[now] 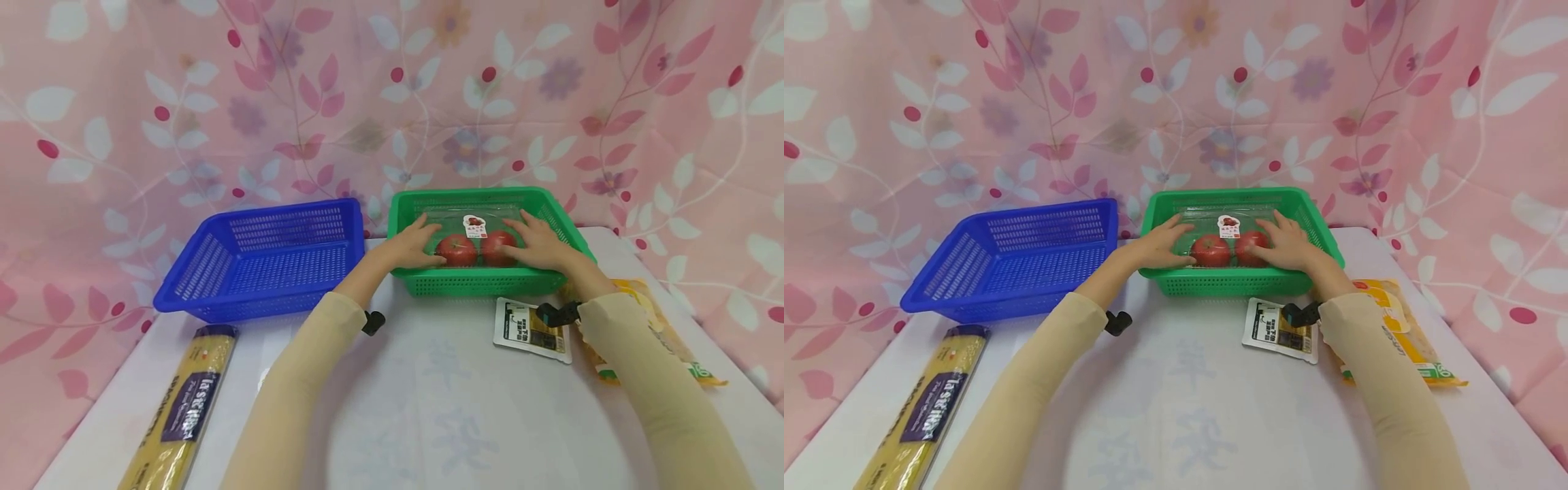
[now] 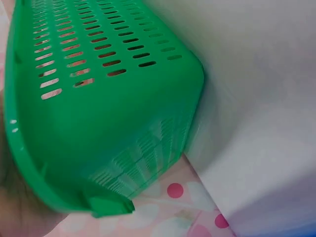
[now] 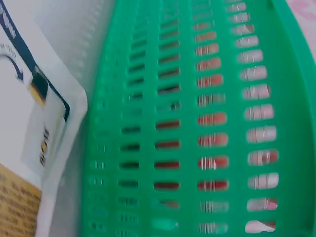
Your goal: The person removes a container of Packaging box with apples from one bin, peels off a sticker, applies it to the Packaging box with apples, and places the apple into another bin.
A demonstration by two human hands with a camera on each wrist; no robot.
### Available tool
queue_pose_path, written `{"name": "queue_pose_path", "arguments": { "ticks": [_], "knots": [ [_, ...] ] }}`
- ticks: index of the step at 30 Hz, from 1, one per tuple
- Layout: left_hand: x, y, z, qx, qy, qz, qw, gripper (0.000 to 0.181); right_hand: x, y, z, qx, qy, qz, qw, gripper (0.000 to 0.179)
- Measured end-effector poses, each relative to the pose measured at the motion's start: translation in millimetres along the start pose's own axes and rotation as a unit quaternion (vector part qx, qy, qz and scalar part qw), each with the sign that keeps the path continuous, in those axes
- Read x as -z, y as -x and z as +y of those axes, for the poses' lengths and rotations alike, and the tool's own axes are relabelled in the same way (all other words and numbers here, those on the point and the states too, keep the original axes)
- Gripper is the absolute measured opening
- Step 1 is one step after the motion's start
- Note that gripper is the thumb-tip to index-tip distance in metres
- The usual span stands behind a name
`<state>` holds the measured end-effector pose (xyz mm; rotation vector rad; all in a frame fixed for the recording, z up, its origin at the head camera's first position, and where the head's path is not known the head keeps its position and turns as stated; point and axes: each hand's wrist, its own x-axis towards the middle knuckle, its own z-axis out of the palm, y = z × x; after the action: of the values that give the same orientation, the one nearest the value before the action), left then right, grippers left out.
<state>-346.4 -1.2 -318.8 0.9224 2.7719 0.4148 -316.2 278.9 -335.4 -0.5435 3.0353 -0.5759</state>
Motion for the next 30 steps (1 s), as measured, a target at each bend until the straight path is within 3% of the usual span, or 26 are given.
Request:
{"name": "queue_pose_path", "arguments": {
  "ticks": [8, 15, 17, 23, 30],
  "knots": [
    [4.5, 17.4, 3.0, -0.002, -0.074, 0.051, 0.996, 0.077, -5.2, 4.7, -18.1, 0.028, 0.057, 0.064, 0.996, 0.068],
    [-2.5, 38.4, 4.5, 0.009, -0.183, 0.118, 0.9759, 0.085, -10.3, 8.8, -33.5, 0.053, 0.089, 0.076, 0.9918, 0.07],
    [-5.2, 43.6, 4.1, 0.008, -0.191, 0.13, 0.9728, 0.086, -11.7, 10.4, -39.2, 0.065, 0.094, 0.077, 0.9904, 0.07],
    [-10.5, 60.2, 3.0, 0.028, -0.214, 0.12, 0.969, 0.093, -21.9, 21.0, -55.4, 0.109, 0.127, 0.091, 0.9816, 0.071],
    [-16.5, 91.0, -2.9, 0.034, -0.251, 0.13, 0.9587, 0.094, -38.2, 36.6, -73.7, 0.145, 0.156, 0.11, 0.9709, 0.073]
  ]
}}
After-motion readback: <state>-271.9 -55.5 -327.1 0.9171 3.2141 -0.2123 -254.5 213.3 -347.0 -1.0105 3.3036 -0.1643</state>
